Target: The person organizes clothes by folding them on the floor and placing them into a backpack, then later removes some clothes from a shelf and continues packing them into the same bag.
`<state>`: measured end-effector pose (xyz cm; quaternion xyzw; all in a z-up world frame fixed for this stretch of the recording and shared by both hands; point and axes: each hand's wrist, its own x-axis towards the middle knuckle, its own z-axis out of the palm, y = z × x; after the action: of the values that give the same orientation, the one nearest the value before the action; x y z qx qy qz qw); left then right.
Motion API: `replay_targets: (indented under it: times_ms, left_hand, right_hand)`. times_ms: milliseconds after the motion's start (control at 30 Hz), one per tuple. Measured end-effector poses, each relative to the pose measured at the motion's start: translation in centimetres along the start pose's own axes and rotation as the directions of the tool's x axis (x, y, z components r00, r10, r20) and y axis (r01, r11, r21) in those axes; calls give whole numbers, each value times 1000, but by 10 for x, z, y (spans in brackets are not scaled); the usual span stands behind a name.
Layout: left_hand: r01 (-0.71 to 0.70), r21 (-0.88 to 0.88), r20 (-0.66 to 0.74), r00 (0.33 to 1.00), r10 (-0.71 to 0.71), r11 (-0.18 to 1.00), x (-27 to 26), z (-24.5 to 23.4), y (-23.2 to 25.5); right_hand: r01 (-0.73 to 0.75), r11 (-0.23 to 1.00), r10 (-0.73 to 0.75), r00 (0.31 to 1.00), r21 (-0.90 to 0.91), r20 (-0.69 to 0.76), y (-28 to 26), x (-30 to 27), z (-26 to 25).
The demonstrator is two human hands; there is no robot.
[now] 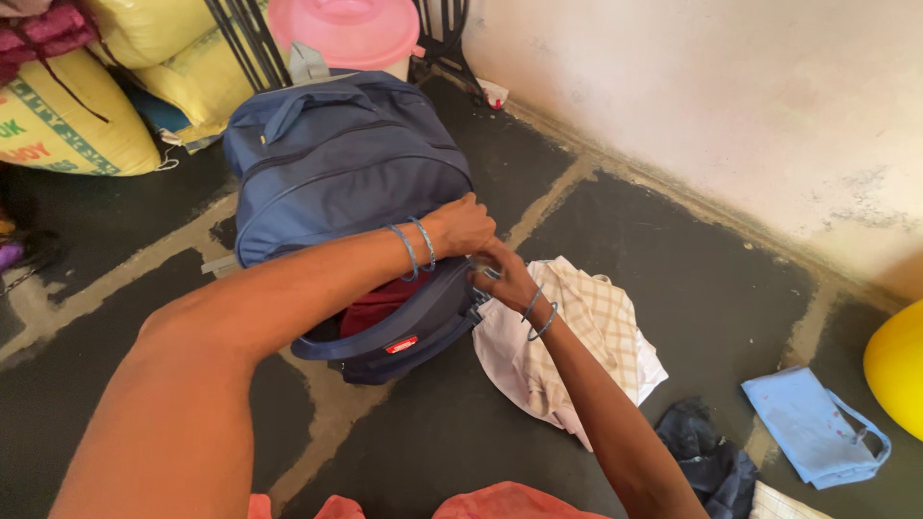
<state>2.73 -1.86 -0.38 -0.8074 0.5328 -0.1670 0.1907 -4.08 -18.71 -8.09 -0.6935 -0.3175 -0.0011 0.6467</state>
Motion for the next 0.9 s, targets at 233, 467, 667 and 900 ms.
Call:
replay_targets:
  times_ms: [233, 467, 667, 900]
  left_hand:
    - [-68, 60, -1, 998, 68, 996, 5, 5, 4]
    - [-178, 174, -179, 961, 209, 969, -25, -14, 3]
    - [-74, 271, -193, 973, 129, 960, -43, -32, 1]
    - [-48, -187, -347, 937, -20, 981, -47, -2, -33]
  right_hand:
    - [42, 950, -71, 994, -308, -82, -6, -2, 8]
    - [98, 829, -215, 965, -551, -152, 6, -8, 32]
    - [189, 843, -290, 948, -503, -131, -18, -1, 40]
    - [473, 733, -517, 854, -489, 51, -114, -2, 51]
